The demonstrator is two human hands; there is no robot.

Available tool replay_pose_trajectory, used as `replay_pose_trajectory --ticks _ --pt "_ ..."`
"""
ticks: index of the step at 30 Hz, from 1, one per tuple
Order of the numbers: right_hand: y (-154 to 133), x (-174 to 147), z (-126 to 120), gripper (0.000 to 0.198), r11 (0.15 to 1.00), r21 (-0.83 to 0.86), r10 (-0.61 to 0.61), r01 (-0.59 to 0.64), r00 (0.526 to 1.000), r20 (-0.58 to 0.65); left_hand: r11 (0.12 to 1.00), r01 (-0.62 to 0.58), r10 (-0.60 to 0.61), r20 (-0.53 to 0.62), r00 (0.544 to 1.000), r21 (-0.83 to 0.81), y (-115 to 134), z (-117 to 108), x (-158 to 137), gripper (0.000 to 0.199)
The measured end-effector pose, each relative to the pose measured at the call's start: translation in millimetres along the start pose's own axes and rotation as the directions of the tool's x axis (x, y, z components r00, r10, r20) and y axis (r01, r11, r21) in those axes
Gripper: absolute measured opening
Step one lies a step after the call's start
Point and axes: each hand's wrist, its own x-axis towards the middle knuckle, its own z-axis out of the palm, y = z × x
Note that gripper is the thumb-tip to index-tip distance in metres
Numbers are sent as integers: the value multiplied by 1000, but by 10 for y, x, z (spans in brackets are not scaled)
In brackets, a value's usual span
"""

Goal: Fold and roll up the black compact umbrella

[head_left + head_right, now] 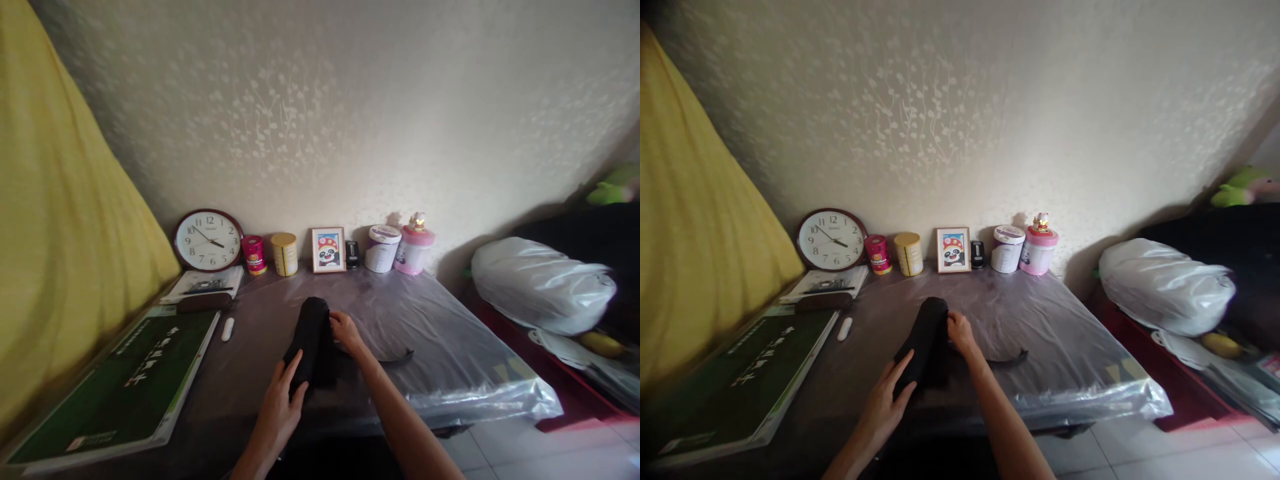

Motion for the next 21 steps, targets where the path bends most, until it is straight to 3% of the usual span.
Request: replay_pose_trajectory --ticks 6,16,21 --pt "-52 -15 -46 33 989 -142 -32 35 999 21 1000 -8 8 -11 1000 -11 -18 10 4 48" --pt "-82 -140 -100 26 911 -391 -168 131 984 -61 1000 -13 13 -20 1000 0 -39 25 7 48" --pt "-95 -205 31 30 876 -440 -256 198 964 -75 996 -33 34 -8 999 85 -3 83 -13 49"
